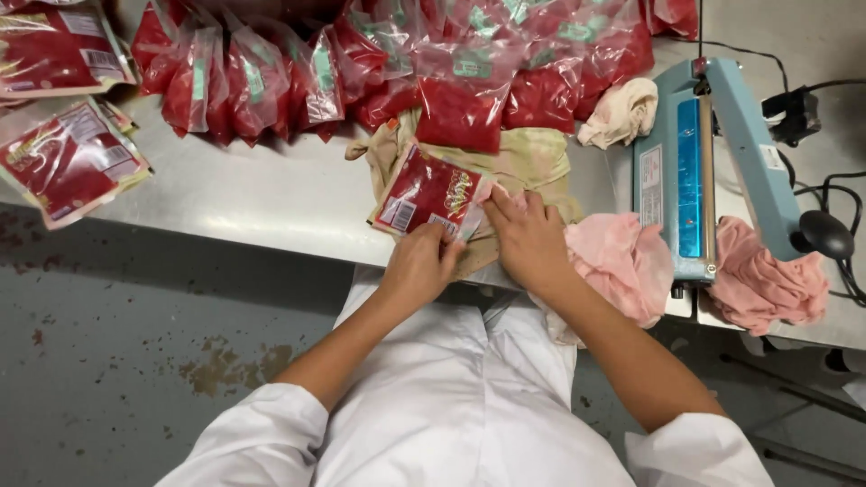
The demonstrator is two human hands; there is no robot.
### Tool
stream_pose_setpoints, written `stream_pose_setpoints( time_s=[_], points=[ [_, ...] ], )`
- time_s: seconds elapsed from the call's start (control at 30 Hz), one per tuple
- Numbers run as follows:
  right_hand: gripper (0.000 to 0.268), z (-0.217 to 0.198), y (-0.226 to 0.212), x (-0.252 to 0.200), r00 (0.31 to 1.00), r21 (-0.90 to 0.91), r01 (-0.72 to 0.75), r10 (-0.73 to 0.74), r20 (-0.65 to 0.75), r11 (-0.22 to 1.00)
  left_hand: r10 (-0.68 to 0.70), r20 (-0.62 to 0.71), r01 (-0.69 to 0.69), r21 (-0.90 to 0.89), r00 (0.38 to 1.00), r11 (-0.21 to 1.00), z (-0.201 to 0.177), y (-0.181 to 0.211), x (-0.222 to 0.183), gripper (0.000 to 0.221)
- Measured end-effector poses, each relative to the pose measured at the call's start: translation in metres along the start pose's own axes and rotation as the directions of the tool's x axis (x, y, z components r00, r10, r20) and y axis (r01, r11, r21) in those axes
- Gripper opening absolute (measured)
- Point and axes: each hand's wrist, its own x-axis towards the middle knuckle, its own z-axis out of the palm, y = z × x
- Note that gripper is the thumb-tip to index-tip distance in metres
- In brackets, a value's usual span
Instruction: The person wipes individual sauce packets with a cloth, places the edge of the packets into a heat sealer, and presses down the sealer lever to close them.
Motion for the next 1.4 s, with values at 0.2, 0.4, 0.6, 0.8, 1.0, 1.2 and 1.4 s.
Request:
stream_pose_setpoints(
  time_s=[0.2, 0.4, 0.6, 0.8, 1.0, 1.2, 1.4],
  points=[
    [0.048, 0.007, -0.021, -0.020, 0.964, 0.208, 0.253, -0.264, 0.026, 0.945, 0.337, -0.169, -0.293, 0.238, 0.926, 0.926, 0.029, -0.024, -0.034, 0.005],
    [0.046, -0.006, -0.013, 0.003, 0.996, 0.074, 0.088, -0.089, 0.017, 0.993, 0.417, -0.194, -0.350, 0.305, 0.888, 0.886, 0.026, -0.020, -0.027, 0.003],
    [0.045, 0.019, 0.004, 0.000, 0.989, 0.041, -0.138, 0.135, 0.064, 0.990, 0.418, -0.146, -0.372, 0.266, 0.896, 0.889, 0.026, -0.018, -0.033, 0.004],
    [0.042, 0.005, -0.023, -0.018, 0.939, 0.327, 0.282, -0.190, -0.287, 0.902, 0.476, -0.226, -0.419, 0.257, 0.850, 0.871, 0.051, -0.043, -0.035, 0.009],
    [0.054, 0.008, -0.021, -0.009, 0.994, 0.060, 0.071, -0.075, 0.080, 0.996, 0.446, -0.188, -0.391, 0.269, 0.875, 0.880, 0.036, -0.030, -0.029, 0.005],
    [0.060, 0.011, -0.007, 0.016, 0.976, 0.005, -0.115, 0.112, 0.186, 0.993, 0.437, -0.143, -0.375, 0.326, 0.888, 0.868, 0.033, -0.026, -0.029, 0.004],
    [0.055, 0.037, 0.024, 0.020, 0.952, -0.039, -0.270, 0.273, 0.142, 0.962, 0.411, -0.132, -0.353, 0.324, 0.902, 0.878, 0.037, -0.030, -0.029, 0.004]
  ],
)
